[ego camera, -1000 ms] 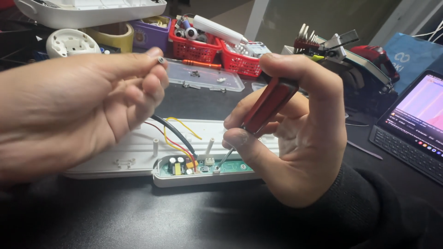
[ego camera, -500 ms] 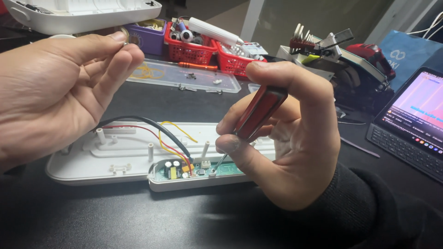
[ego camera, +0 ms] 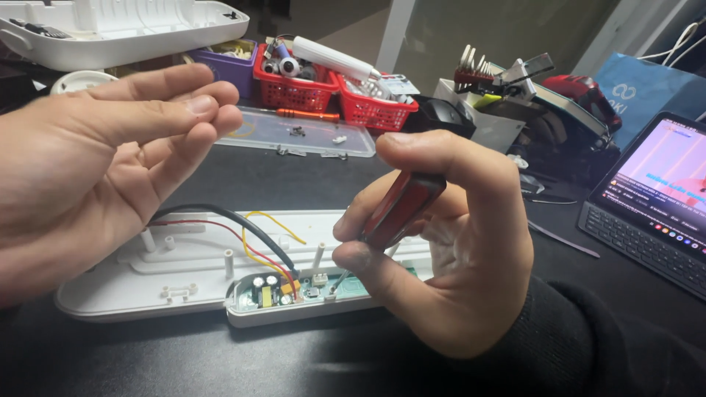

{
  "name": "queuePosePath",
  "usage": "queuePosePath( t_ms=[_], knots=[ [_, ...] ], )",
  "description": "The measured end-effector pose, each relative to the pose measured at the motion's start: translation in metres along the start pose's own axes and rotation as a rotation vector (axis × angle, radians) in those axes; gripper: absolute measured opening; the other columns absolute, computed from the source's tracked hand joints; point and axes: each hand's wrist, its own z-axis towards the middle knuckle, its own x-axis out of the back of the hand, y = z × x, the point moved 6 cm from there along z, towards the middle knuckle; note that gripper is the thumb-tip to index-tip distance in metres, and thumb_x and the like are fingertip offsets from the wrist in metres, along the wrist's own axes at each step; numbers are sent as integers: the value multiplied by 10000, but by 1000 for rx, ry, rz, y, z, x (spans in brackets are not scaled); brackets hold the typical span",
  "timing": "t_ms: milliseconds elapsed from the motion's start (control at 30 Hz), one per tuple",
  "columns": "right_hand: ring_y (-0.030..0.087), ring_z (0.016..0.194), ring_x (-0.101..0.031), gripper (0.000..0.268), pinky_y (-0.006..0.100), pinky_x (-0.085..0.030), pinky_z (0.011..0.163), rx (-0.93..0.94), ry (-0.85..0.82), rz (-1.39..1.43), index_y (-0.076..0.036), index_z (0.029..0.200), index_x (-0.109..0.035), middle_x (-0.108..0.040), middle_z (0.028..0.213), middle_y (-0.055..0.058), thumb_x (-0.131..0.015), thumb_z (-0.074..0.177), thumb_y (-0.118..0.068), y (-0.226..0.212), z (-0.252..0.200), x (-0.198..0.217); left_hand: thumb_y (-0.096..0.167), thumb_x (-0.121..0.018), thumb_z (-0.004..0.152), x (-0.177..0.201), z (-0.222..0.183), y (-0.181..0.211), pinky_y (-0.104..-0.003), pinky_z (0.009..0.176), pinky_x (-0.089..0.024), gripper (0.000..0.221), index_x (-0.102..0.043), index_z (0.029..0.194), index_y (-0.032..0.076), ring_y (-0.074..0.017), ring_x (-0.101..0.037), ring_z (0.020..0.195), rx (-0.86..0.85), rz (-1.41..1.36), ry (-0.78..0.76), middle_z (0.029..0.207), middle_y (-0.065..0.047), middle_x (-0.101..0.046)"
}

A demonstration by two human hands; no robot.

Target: Connecting and securing internal wires and components of an electronic device using a screwdriver.

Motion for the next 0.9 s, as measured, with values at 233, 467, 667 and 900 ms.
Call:
queuePosePath(
  t_ms=[233,467,667,900],
  knots=[
    [171,777,-829,582,205,-653,627,8,-12,16,-27,1341,-408,-632,1059,140,-793,904,-23,-3,-1,0,116,-735,934,1,2,-3,-302,622,-603,211,-721,1129,36,-230,-662,659,-510,250,-129,860,-128,-696],
    [170,786,-821,577,220,-669,663,40,-29,38,-33,1342,-413,-652,987,131,-800,916,-10,-3,-3,0,52,-895,749,-6,-17,-2,-238,624,-583,210,-788,927,25,-148,-700,675,-673,461,-170,804,-74,-780],
    [176,792,-838,599,228,-679,660,43,-46,48,-29,1350,-411,-659,991,139,-816,912,13,-4,-3,0,-8,-921,693,-9,-21,-8,-184,766,-646,210,-772,835,32,-98,-751,724,-805,511,-224,789,-45,-787],
    [196,809,-875,614,219,-708,667,104,-58,30,-7,1349,-415,-577,1280,167,-848,918,51,-2,-8,0,195,-842,809,-12,-29,-9,-188,788,-583,91,-813,850,119,-39,-784,778,-972,730,-308,811,41,-845]
  ],
)
